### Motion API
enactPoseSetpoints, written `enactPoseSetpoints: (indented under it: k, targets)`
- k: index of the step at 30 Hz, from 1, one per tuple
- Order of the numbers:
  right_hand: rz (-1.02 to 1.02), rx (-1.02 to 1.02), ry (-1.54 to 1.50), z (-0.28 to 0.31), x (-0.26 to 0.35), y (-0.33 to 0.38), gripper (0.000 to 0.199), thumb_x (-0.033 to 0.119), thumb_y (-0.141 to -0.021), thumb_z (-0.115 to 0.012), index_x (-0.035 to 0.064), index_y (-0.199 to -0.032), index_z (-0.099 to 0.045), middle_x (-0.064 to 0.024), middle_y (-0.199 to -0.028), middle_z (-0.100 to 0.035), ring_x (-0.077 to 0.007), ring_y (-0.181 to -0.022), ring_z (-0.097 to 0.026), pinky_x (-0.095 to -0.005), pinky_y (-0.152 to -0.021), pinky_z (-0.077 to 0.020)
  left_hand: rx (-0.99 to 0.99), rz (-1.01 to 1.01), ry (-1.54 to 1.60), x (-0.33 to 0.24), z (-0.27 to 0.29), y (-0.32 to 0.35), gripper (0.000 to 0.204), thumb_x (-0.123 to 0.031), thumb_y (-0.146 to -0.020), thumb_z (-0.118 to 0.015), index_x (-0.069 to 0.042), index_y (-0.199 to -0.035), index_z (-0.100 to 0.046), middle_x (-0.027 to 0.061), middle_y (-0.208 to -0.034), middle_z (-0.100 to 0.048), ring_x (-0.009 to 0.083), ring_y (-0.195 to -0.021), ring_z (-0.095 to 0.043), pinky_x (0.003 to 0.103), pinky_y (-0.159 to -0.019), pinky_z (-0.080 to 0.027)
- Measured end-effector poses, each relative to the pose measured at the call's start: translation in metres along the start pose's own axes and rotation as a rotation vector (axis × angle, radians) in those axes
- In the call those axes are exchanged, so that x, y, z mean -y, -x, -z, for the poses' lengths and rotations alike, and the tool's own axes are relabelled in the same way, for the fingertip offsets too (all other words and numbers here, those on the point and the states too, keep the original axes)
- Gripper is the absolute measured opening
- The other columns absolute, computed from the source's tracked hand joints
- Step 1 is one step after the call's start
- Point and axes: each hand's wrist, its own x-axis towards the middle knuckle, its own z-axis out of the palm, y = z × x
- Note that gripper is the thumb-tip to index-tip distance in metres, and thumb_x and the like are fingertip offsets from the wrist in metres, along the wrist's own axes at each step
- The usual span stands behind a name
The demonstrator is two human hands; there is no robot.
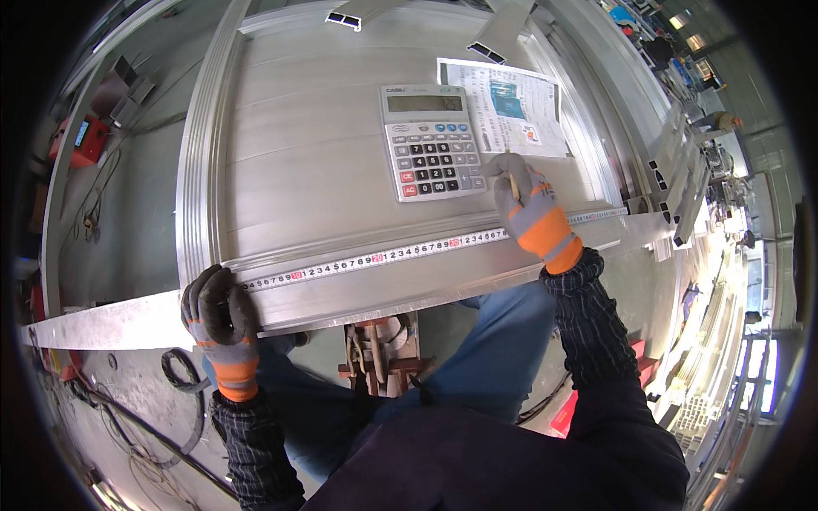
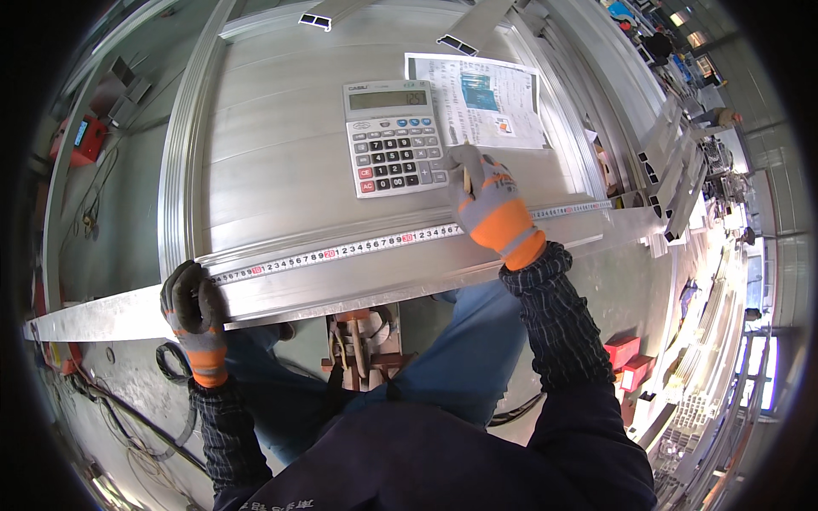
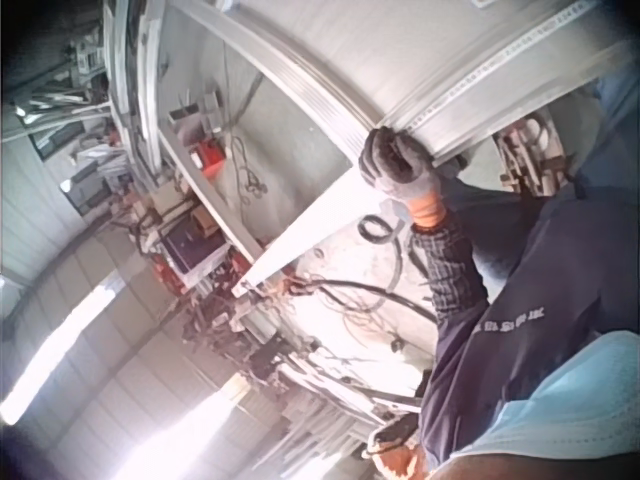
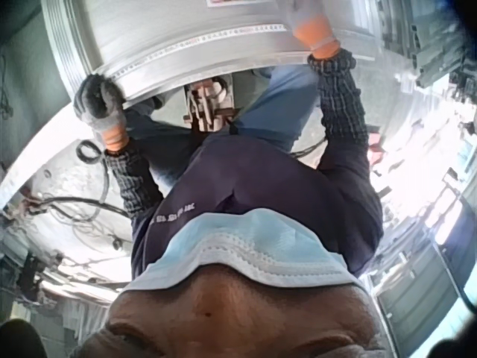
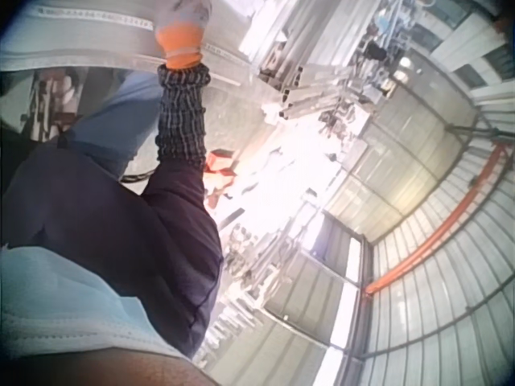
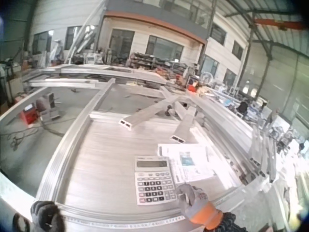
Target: The person measures and marks a long aluminum profile using a tape measure and pencil, then uses a calculator to compute dimensions. The person repeatedly measures, marks, and calculates along the profile.
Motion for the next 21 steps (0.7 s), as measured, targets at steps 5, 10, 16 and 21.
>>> enactPoseSetpoints:
  k: [5, 10, 16, 21]
  targets:
    - [0.019, 0.04, 0.216, -0.007, 0.002, 0.021, 0.023, 0.014, -0.114, -0.058, 0.0069, -0.134, -0.066, -0.0208, -0.122, -0.08, -0.0454, -0.113, -0.075, -0.0563, -0.102, -0.0579, 0.009, -0.006, -0.036, 0.0, 0.003, 0.001, 0.025, -0.011, -0.106, -0.07, -0.002, -0.129, -0.076, 0.0196, -0.13, -0.076, 0.0419, -0.119, -0.071, 0.053, -0.108, -0.056]
    - [-0.053, 0.093, 0.29, -0.004, 0.009, 0.019, 0.029, 0.021, -0.112, -0.062, 0.0057, -0.136, -0.066, -0.0231, -0.124, -0.079, -0.0511, -0.116, -0.073, -0.0614, -0.105, -0.0559, 0.016, -0.005, -0.063, 0.001, 0.002, 0.003, 0.025, -0.011, -0.107, -0.07, -0.002, -0.13, -0.076, 0.0192, -0.132, -0.076, 0.0416, -0.121, -0.071, 0.053, -0.11, -0.055]
    - [0.141, -0.287, 0.253, -0.026, -0.023, 0.048, 0.026, 0.005, -0.105, -0.068, 0.0043, -0.131, -0.07, -0.021, -0.119, -0.08, -0.0477, -0.109, -0.075, -0.0556, -0.099, -0.0571, 0.026, -0.02, -0.069, 0.002, 0.003, 0.003, 0.026, -0.015, -0.112, -0.07, -0.002, -0.133, -0.076, 0.0187, -0.132, -0.076, 0.0402, -0.121, -0.071, 0.052, -0.11, -0.056]
    - [0.177, -0.403, 0.205, -0.016, 0.007, 0.039, 0.024, 0.001, -0.102, -0.07, 0.0051, -0.126, -0.073, -0.0165, -0.114, -0.082, -0.0416, -0.107, -0.077, -0.0516, -0.094, -0.0577, 0.012, -0.039, -0.084, 0.007, 0.003, 0.005, 0.026, -0.016, -0.111, -0.071, -0.002, -0.133, -0.076, 0.0184, -0.131, -0.077, 0.0396, -0.12, -0.071, 0.051, -0.109, -0.057]
